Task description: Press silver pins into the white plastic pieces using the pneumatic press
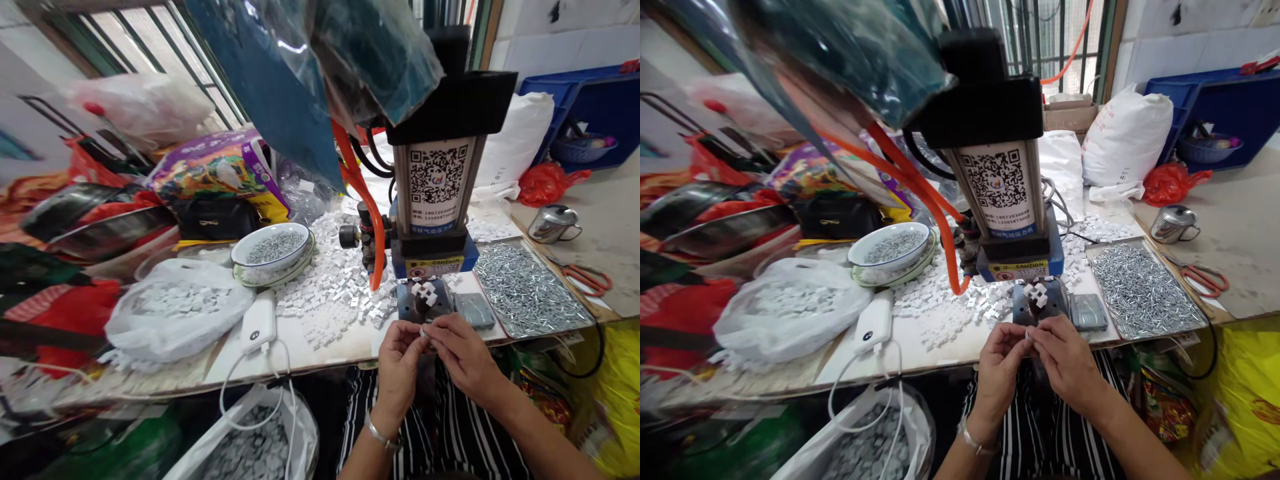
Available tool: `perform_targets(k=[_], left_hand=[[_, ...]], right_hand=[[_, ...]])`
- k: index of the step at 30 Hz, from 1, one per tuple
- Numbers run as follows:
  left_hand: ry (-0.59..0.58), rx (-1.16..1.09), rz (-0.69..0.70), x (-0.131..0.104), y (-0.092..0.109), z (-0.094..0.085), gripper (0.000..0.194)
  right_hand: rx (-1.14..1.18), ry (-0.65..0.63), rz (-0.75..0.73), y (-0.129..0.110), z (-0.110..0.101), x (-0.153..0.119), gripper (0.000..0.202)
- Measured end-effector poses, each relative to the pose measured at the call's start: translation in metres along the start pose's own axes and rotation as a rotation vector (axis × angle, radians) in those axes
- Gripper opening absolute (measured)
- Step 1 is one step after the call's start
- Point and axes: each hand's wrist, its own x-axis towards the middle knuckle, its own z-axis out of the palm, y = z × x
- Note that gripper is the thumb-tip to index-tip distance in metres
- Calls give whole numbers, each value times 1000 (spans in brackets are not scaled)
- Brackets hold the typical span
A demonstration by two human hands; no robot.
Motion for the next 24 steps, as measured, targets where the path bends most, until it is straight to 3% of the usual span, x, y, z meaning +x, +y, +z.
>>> perform_targets(k=[5, 13, 19, 21, 24], left_hand=[[-42, -21, 1, 3, -2, 6, 20], [-111, 68, 81, 17, 11, 14, 19], [78, 250, 291, 54, 10, 5, 22], [22, 221, 277, 69, 3, 3, 26], [-153, 56, 193, 85, -12, 2, 28]], right_hand=[[101, 44, 86, 8, 1, -3, 28], [265, -19, 269, 13, -14, 14, 20], [215, 98, 330, 29, -18, 43, 22], [163, 115, 283, 35, -16, 53, 19], [75, 147, 190, 41, -8, 62, 16]])
